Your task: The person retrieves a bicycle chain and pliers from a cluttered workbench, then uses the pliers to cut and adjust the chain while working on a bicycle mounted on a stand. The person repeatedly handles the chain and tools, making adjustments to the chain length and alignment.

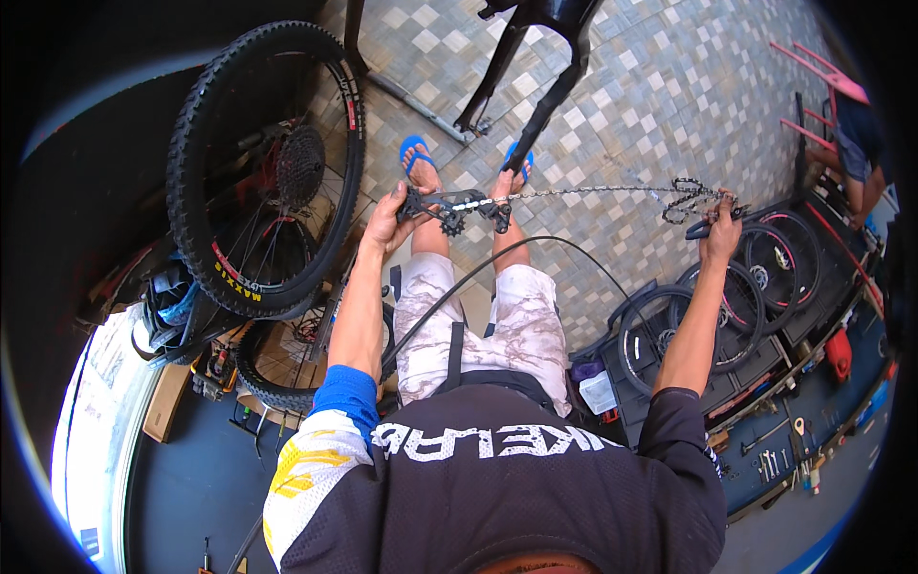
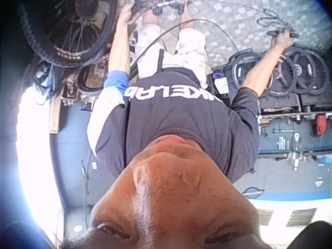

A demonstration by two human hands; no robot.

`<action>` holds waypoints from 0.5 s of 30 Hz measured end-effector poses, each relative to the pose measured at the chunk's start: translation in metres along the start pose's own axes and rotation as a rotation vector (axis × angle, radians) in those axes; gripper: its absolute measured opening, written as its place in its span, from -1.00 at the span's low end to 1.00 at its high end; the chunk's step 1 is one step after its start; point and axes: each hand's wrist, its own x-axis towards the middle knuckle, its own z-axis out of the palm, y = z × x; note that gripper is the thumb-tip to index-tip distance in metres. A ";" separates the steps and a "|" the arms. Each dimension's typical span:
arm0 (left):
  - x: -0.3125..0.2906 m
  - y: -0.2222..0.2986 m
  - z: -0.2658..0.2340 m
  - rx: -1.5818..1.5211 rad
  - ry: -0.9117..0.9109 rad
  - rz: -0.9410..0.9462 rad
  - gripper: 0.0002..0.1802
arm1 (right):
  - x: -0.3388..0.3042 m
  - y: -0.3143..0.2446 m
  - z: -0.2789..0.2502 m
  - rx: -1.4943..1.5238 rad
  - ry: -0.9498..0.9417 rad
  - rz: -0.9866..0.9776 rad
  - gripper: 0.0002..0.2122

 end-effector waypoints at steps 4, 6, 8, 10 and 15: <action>0.003 -0.002 0.006 -0.063 -0.027 0.010 -0.39 | -0.002 -0.006 -0.002 -0.005 -0.027 -0.001 -0.71; 0.001 0.001 0.001 -0.047 0.000 0.009 -0.40 | -0.005 -0.006 0.008 0.003 -0.031 0.012 -0.72; -0.001 0.006 -0.001 -0.014 0.039 0.002 -0.40 | -0.008 -0.004 0.016 -0.006 -0.037 0.023 -0.72; -0.003 0.010 -0.009 0.032 0.059 -0.013 -0.39 | -0.009 -0.003 0.025 -0.028 -0.055 0.035 -0.73; -0.009 0.017 -0.009 0.101 0.075 -0.046 -0.35 | -0.005 0.007 0.036 -0.107 -0.077 -0.008 -0.71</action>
